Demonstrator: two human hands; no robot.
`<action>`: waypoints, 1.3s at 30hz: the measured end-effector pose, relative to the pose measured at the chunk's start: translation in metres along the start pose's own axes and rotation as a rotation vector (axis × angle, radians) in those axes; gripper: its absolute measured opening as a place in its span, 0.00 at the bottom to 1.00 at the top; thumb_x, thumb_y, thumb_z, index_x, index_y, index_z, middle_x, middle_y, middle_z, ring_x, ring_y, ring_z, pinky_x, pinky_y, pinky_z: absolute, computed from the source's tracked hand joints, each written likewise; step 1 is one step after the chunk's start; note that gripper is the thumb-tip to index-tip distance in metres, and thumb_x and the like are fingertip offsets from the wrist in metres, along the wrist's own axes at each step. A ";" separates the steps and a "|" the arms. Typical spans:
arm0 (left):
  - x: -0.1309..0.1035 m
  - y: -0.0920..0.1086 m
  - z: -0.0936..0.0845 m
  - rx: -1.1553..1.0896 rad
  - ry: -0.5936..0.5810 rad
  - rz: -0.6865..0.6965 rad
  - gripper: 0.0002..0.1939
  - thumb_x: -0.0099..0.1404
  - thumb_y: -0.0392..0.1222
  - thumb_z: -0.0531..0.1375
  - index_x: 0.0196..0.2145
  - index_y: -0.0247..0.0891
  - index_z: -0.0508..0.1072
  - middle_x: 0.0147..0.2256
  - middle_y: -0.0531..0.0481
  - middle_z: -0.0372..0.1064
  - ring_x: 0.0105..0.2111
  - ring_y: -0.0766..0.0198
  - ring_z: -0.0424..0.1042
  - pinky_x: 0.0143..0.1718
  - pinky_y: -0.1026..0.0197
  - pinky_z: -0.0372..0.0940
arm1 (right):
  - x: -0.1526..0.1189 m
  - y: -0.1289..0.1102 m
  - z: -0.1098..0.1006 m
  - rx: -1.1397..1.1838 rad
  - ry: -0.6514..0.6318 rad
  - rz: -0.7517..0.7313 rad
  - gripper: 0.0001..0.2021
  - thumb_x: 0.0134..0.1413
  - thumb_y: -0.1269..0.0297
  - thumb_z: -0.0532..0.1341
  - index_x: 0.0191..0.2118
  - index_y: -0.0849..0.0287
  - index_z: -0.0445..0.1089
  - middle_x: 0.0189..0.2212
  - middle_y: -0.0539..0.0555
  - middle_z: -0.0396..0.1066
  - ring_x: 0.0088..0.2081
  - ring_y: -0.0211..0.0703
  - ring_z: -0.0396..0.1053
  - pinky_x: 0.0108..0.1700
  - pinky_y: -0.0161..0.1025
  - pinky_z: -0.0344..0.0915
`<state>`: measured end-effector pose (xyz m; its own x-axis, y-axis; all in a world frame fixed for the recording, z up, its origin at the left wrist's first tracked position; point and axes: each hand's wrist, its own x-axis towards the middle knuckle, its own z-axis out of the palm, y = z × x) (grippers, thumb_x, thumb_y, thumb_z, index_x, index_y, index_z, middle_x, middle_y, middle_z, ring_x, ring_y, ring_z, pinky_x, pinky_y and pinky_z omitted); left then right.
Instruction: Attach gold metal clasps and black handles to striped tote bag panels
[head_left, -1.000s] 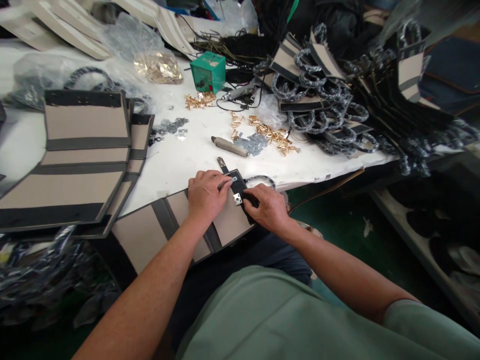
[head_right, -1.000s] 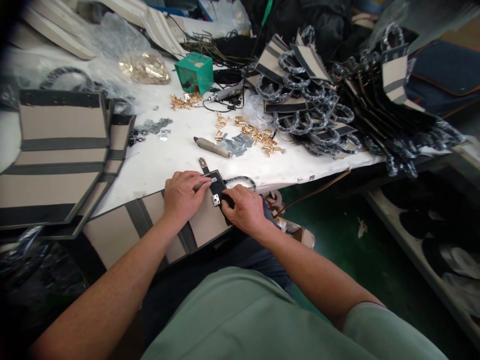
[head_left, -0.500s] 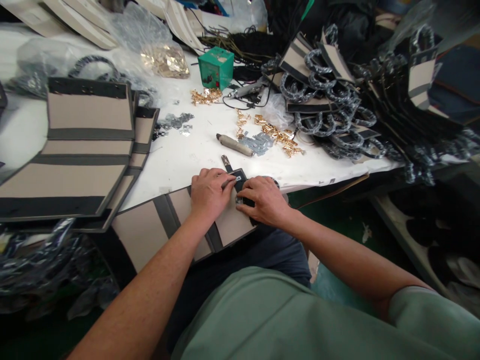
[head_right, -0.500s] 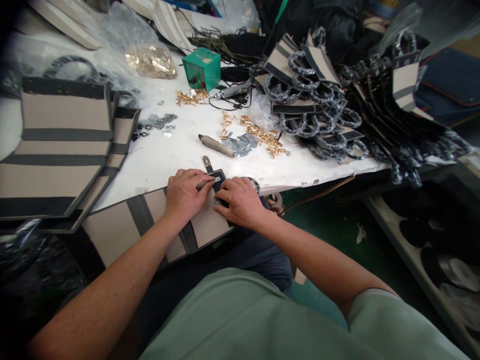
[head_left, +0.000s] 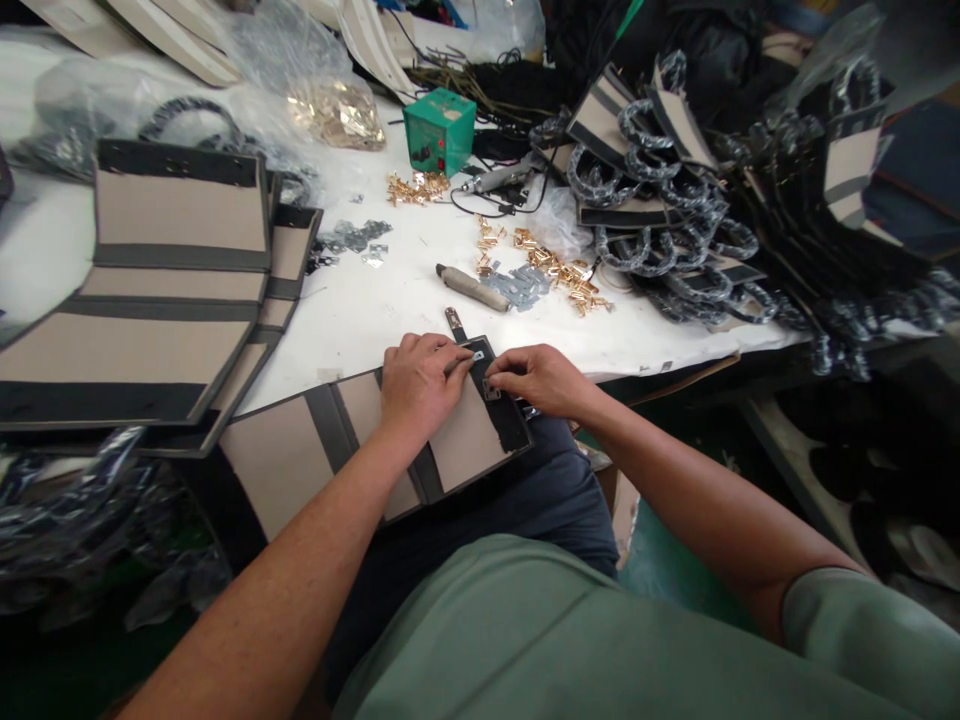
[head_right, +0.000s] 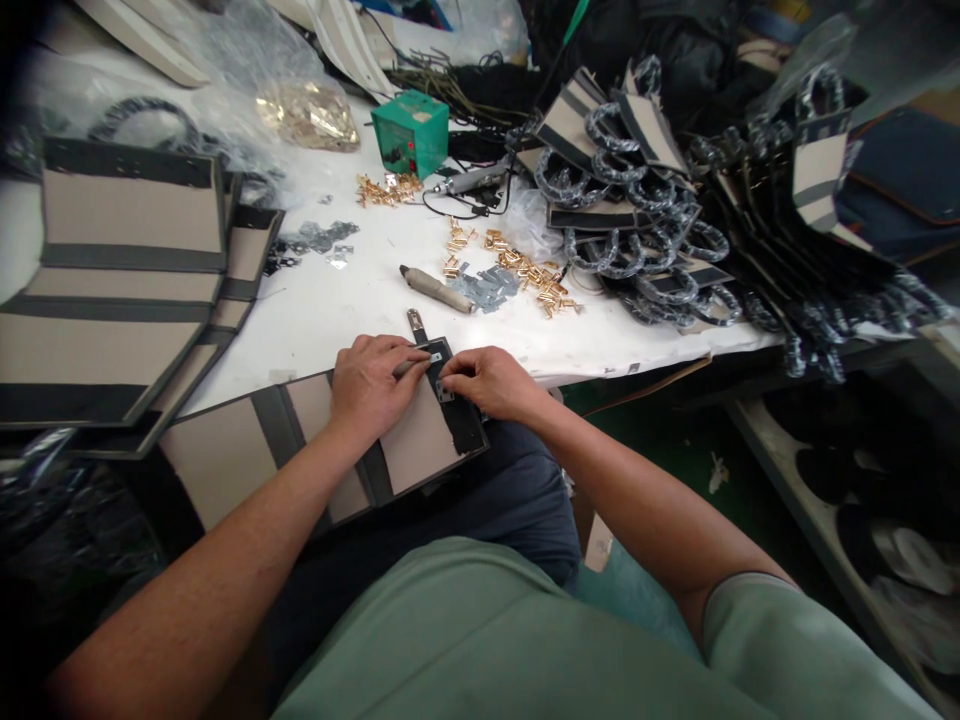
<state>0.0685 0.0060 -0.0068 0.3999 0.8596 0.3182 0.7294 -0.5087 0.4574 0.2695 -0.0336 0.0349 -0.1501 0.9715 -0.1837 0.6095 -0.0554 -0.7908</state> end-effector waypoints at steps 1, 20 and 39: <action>0.000 0.000 0.000 -0.003 0.000 0.000 0.09 0.70 0.48 0.60 0.42 0.49 0.81 0.46 0.50 0.77 0.48 0.50 0.68 0.44 0.47 0.58 | 0.000 0.000 0.002 -0.046 -0.021 0.011 0.08 0.58 0.64 0.63 0.37 0.58 0.80 0.27 0.48 0.76 0.28 0.37 0.67 0.33 0.35 0.59; 0.000 -0.001 0.000 -0.005 -0.007 0.000 0.10 0.71 0.48 0.60 0.43 0.49 0.81 0.46 0.50 0.77 0.48 0.50 0.67 0.44 0.48 0.57 | -0.002 -0.007 0.013 -0.466 -0.020 -0.075 0.08 0.59 0.68 0.62 0.38 0.54 0.79 0.36 0.50 0.79 0.38 0.43 0.72 0.39 0.38 0.59; 0.001 -0.001 -0.004 0.005 -0.022 -0.011 0.10 0.71 0.48 0.60 0.42 0.51 0.82 0.47 0.51 0.77 0.48 0.51 0.69 0.44 0.47 0.60 | 0.030 0.008 -0.016 -0.302 0.515 -0.280 0.09 0.63 0.61 0.63 0.46 0.54 0.77 0.41 0.55 0.76 0.39 0.44 0.72 0.44 0.41 0.68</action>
<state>0.0655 0.0075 -0.0033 0.4040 0.8660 0.2948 0.7367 -0.4990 0.4564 0.2823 -0.0007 0.0328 0.0115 0.9301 0.3672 0.8046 0.2094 -0.5556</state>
